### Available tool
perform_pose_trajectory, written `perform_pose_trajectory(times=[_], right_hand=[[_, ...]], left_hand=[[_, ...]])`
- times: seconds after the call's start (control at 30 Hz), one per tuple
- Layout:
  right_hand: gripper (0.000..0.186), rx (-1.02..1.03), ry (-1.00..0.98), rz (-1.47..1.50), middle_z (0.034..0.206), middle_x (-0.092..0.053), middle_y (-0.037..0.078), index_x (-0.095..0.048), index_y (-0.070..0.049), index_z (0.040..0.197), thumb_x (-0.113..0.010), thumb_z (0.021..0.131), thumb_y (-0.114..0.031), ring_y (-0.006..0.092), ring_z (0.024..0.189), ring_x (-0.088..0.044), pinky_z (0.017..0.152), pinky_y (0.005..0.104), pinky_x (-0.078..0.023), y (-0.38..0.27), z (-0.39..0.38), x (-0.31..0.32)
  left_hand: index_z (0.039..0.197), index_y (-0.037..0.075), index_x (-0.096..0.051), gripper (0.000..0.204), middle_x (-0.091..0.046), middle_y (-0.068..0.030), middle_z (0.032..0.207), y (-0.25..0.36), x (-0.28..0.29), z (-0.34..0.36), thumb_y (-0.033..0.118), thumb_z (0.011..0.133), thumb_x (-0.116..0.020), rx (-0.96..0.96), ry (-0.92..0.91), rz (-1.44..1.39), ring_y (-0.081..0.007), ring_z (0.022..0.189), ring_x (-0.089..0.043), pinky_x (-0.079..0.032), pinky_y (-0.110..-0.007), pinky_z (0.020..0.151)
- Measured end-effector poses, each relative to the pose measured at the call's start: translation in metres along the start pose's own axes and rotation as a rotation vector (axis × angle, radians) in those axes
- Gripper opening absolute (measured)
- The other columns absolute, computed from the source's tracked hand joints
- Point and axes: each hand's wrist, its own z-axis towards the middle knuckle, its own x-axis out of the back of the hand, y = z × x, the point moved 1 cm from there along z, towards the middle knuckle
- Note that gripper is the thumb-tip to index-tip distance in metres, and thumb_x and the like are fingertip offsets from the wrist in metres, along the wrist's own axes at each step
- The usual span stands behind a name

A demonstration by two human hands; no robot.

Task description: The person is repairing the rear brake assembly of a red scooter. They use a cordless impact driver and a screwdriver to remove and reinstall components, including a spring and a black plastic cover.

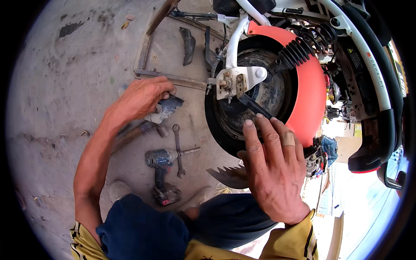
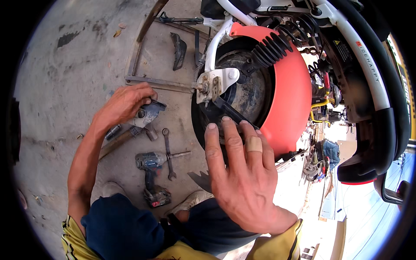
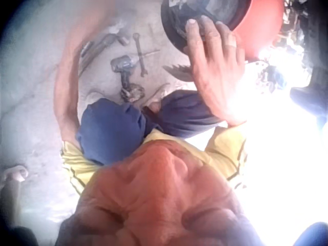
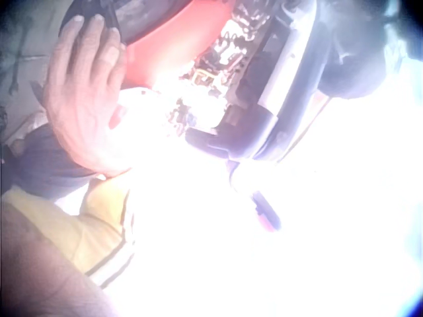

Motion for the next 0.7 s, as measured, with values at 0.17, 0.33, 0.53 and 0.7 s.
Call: perform_pose_trajectory(times=[0.17,0.33,0.53,0.7], right_hand=[[0.046,-0.022,-0.068,-0.193,0.137,-0.064,0.022,-0.063,0.0,0.135,-0.063,0.091,-0.012,0.0377,0.114,-0.066,0.088,0.0454,-0.057,0.007,0.03,0.004],[0.046,0.014,-0.226,-0.321,0.115,-0.066,0.015,-0.065,0.001,0.133,-0.065,0.088,-0.011,0.0273,0.104,-0.065,0.066,0.0356,-0.059,0.013,0.03,-0.001],[0.046,-0.02,-0.263,-0.328,0.105,-0.062,0.01,-0.066,-0.003,0.132,-0.063,0.087,-0.01,0.0264,0.104,-0.063,0.076,0.0376,-0.057,0.03,0.031,0.007],[0.047,0.021,-0.227,-0.326,0.105,-0.061,0.01,-0.065,-0.003,0.135,-0.063,0.089,-0.011,0.0276,0.105,-0.063,0.079,0.0387,-0.055,0.02,0.038,0.001]], left_hand=[[0.101,0.002,-0.069,0.013,-0.066,-0.0159,0.098,-0.013,-0.037,-0.005,0.004,0.088,-0.065,-0.116,-0.17,0.269,-0.0395,0.095,-0.068,-0.053,-0.049,0.078],[0.095,0.007,-0.072,0.013,-0.067,-0.0119,0.103,-0.04,-0.076,-0.025,0.006,0.089,-0.06,-0.13,-0.167,0.448,-0.0322,0.101,-0.07,-0.048,-0.049,0.105],[0.102,0.009,-0.076,0.02,-0.068,-0.0111,0.112,-0.052,-0.086,-0.031,0.008,0.09,-0.059,-0.09,-0.077,0.365,-0.0276,0.118,-0.065,-0.043,-0.046,0.116],[0.115,0.007,-0.073,0.026,-0.067,-0.0094,0.116,-0.071,-0.081,-0.057,0.004,0.09,-0.065,-0.035,0.001,0.246,-0.0284,0.121,-0.061,-0.044,-0.047,0.114]])
